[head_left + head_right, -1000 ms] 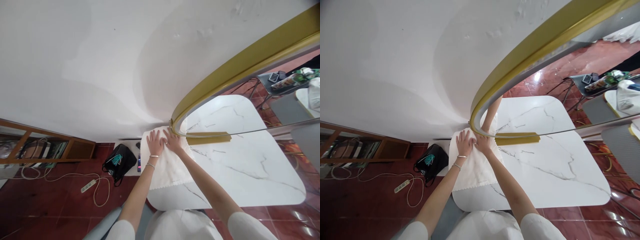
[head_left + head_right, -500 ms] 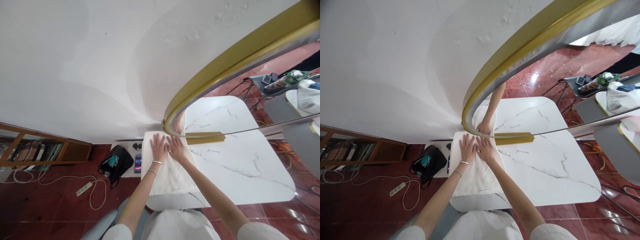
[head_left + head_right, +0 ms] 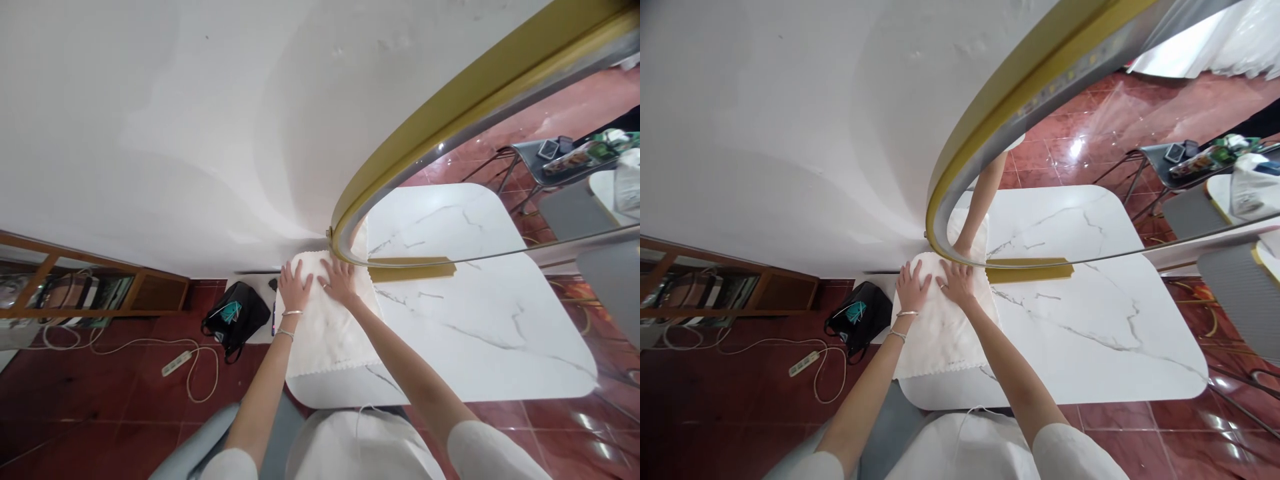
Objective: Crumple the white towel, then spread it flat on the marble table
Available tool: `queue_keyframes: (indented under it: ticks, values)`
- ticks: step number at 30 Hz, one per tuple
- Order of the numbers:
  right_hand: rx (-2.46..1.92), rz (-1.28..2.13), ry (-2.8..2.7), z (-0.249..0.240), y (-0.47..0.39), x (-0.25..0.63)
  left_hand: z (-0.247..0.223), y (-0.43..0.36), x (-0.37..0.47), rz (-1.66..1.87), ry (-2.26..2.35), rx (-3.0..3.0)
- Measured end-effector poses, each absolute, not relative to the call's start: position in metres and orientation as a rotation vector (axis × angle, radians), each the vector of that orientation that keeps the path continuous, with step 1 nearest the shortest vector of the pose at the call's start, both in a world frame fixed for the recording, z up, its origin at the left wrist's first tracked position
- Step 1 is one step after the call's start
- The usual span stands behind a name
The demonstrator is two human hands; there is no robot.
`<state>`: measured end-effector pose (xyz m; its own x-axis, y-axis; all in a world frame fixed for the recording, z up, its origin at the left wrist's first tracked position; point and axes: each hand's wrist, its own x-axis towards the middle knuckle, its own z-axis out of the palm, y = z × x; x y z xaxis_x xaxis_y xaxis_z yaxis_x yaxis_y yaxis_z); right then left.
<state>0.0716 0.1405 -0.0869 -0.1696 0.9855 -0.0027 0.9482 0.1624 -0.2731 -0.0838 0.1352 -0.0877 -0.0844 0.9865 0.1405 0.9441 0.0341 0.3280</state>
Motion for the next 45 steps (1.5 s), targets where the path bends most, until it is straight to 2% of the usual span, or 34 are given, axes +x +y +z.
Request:
queue_keyframes:
  ticks: [9,17,23,27,36,39,45]
  values:
    - [-1.44,0.231,-2.52,-0.089,0.096,0.049,-0.092,0.05,-0.107,0.719,2.055,1.847]
    - [-1.395,0.236,-2.502,-0.089,0.003,0.07,-0.087,-0.045,-0.095,0.618,2.173,2.009]
    - [-1.464,0.21,-2.443,-0.089,-0.042,0.082,-0.079,-0.107,-0.088,0.403,2.07,2.177]
    - [-1.499,0.239,-2.444,-0.088,-0.023,0.085,-0.078,-0.097,-0.084,0.396,2.109,2.179]
    - [-1.622,0.179,-2.322,-0.089,0.054,0.128,-0.075,-0.002,-0.048,0.404,1.974,2.256]
    - [-1.596,0.165,-2.307,-0.089,0.022,0.148,-0.077,-0.02,-0.033,0.441,1.965,2.268]
    - [-1.736,0.174,-2.333,-0.085,-0.104,0.179,-0.075,-0.065,0.013,0.388,1.834,2.313]
